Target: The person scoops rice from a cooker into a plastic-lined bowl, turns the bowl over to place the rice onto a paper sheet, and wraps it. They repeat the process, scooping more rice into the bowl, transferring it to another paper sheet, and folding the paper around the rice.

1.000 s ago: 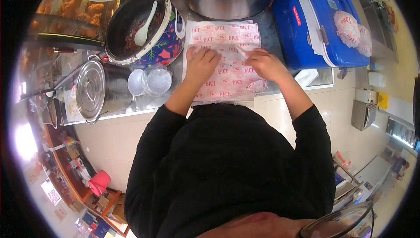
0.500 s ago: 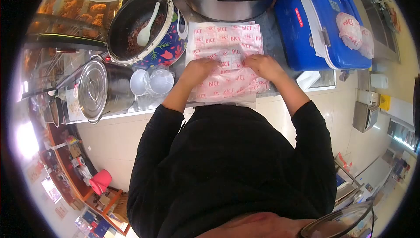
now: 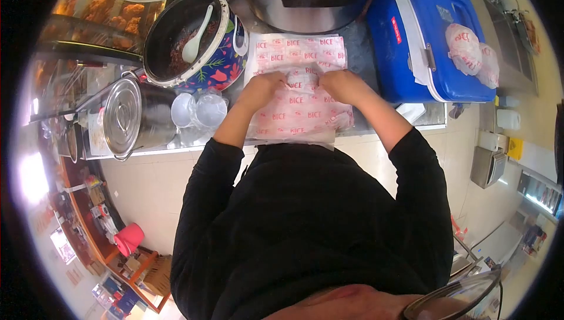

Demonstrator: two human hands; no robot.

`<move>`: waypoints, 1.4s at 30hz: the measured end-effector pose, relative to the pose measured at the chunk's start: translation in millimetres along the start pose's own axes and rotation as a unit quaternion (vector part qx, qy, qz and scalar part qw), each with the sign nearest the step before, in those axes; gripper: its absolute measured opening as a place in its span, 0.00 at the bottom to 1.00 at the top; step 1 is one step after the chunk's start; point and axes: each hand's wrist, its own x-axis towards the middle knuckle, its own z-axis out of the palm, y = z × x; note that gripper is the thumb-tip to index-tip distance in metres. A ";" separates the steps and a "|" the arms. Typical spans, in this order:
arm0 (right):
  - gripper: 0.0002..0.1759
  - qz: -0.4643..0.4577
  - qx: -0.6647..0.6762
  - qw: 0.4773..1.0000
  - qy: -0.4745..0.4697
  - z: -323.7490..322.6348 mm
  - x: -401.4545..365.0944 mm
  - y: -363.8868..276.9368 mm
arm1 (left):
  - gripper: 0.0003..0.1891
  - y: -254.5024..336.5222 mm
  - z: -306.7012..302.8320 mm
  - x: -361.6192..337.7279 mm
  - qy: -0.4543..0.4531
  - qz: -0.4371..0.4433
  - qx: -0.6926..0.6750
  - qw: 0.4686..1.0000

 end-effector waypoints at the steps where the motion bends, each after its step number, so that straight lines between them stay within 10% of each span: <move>1: 0.11 0.009 0.035 0.999 0.021 -1.6 4.0 1.9 | 0.10 3.2 0.2 3.2 0.019 -0.058 -0.052 0.997; 3: 0.15 0.044 0.075 0.993 0.079 -3.1 13.8 1.5 | 0.10 13.1 0.1 11.0 0.056 -0.170 -0.155 0.972; 8: 0.23 0.103 -0.002 0.978 0.183 -5.4 37.7 3.4 | 0.10 23.3 1.2 23.4 0.183 -0.036 0.126 0.974; 11: 0.15 0.116 0.043 0.992 0.035 -16.6 41.3 0.6 | 0.11 18.3 3.4 19.1 0.102 -0.008 0.217 0.971; 19: 0.11 0.102 0.053 0.951 0.288 56.9 9.3 -32.4 | 0.12 34.4 46.3 0.9 0.177 -0.009 0.336 0.925; 23: 0.11 0.118 0.081 0.908 0.394 33.0 0.7 -59.5 | 0.26 38.8 41.6 7.8 0.237 -0.093 -0.132 0.958; 26: 0.14 0.125 0.034 0.878 0.460 12.0 -23.4 -95.6 | 0.31 86.8 13.5 6.9 0.217 -0.196 -0.544 0.787; 35: 0.31 0.178 0.154 0.834 0.498 22.5 -147.4 -118.9 | 0.23 227.5 63.2 16.4 0.181 -0.221 -0.619 0.732; 37: 0.31 0.177 0.316 0.776 0.516 10.7 -193.6 -111.2 | 0.21 275.8 79.4 15.6 0.134 -0.237 -0.682 0.679; 42: 0.42 0.177 0.433 0.657 0.591 2.0 -312.3 -55.0 | 0.23 382.1 172.5 32.1 0.076 -0.174 -0.641 0.744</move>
